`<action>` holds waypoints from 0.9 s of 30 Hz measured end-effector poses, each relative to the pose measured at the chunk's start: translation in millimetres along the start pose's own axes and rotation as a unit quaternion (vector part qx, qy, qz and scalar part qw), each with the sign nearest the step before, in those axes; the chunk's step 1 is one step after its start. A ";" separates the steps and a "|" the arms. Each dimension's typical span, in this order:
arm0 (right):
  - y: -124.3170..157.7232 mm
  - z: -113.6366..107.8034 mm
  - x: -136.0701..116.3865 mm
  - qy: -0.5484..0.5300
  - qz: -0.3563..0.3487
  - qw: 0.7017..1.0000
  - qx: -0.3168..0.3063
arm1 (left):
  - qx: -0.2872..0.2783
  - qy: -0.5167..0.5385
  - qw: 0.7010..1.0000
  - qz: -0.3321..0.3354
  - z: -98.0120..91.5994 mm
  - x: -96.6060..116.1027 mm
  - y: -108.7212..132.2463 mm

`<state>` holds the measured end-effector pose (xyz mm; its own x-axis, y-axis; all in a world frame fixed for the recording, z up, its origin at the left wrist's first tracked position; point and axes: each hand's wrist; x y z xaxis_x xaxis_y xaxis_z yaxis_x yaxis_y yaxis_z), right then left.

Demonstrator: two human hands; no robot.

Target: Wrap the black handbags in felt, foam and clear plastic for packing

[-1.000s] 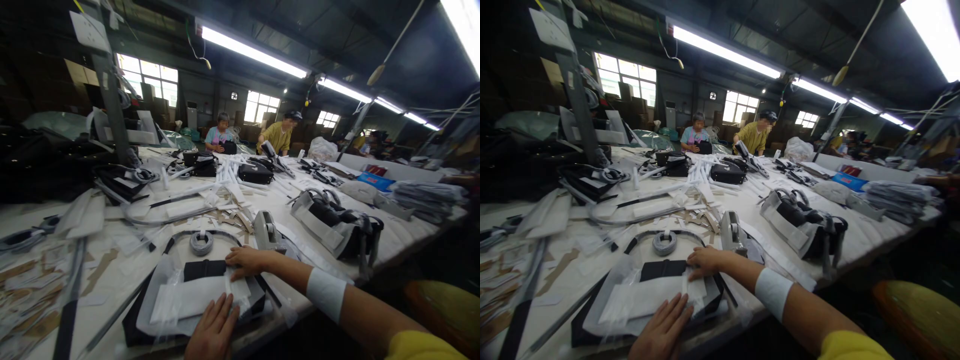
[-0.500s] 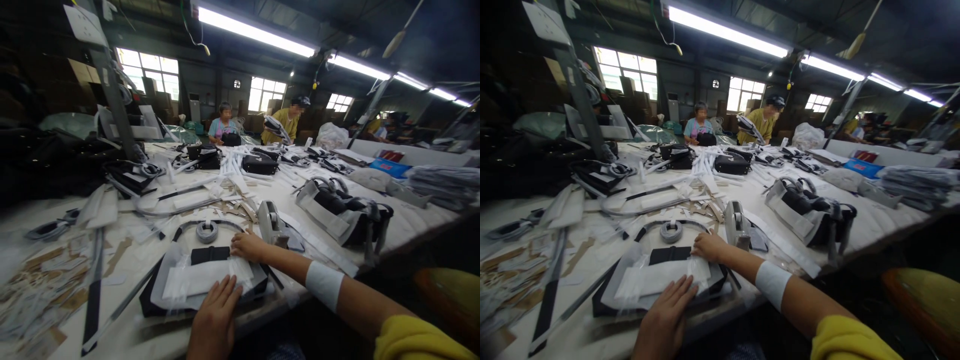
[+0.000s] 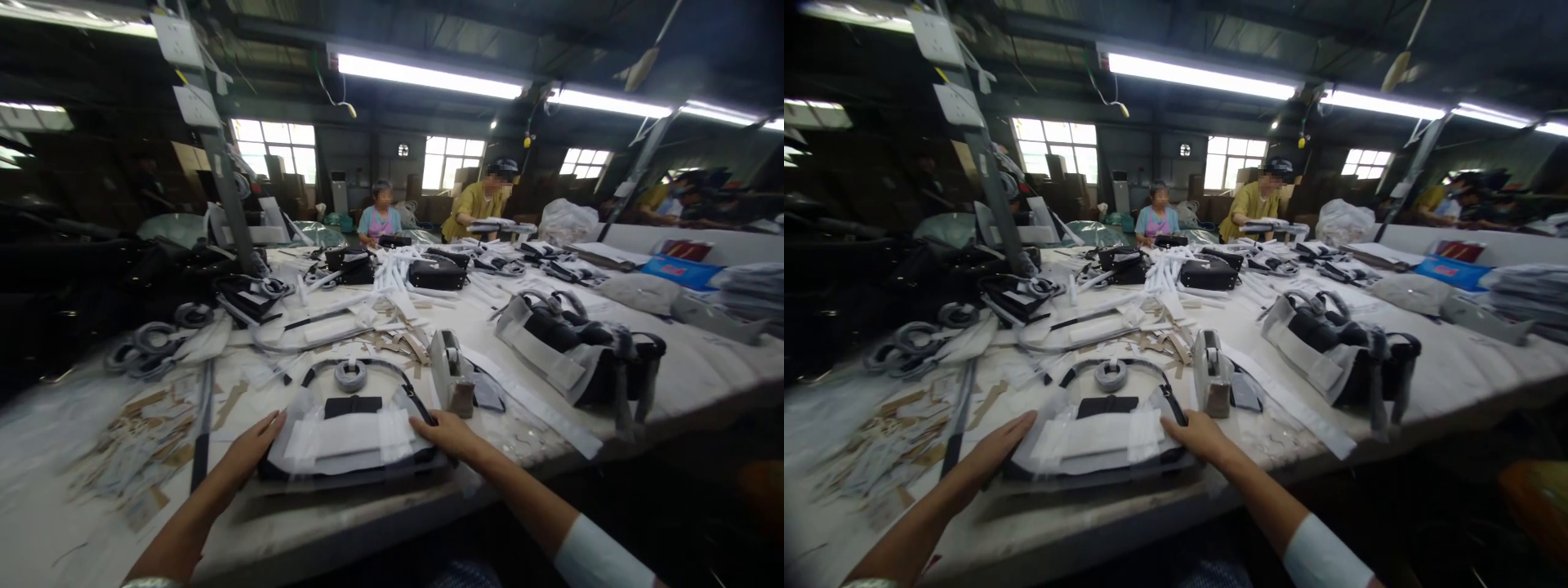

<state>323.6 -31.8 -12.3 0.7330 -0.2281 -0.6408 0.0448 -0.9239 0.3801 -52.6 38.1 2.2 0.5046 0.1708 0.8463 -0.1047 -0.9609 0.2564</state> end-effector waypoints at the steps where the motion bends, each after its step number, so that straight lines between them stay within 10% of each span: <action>1: -0.6 1.0 -2.1 -0.021 -0.005 1.000 -0.002 | -0.010 0.018 1.000 -0.004 -0.7 0.5 -1.2; 14: -14.3 -27.9 -5.4 -0.110 -0.255 0.949 0.149 | -0.023 0.222 0.964 0.143 7.2 7.4 53.1; 27: -10.1 -9.3 23.3 -0.083 -0.221 0.955 0.177 | 0.009 0.075 0.985 0.158 23.1 -9.2 83.1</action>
<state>346.5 -24.9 -24.9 0.5755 0.1904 -0.7953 0.0719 -0.9805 -0.1828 -46.2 -48.4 5.0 0.3174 -0.1082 0.9421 -0.2204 -0.9747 -0.0377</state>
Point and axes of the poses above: each hand's wrist, its own y-axis away from the middle knuckle, its own z-axis out of the palm, x = y × z, and after that the axes turned 13 degrees about -x, right-handed
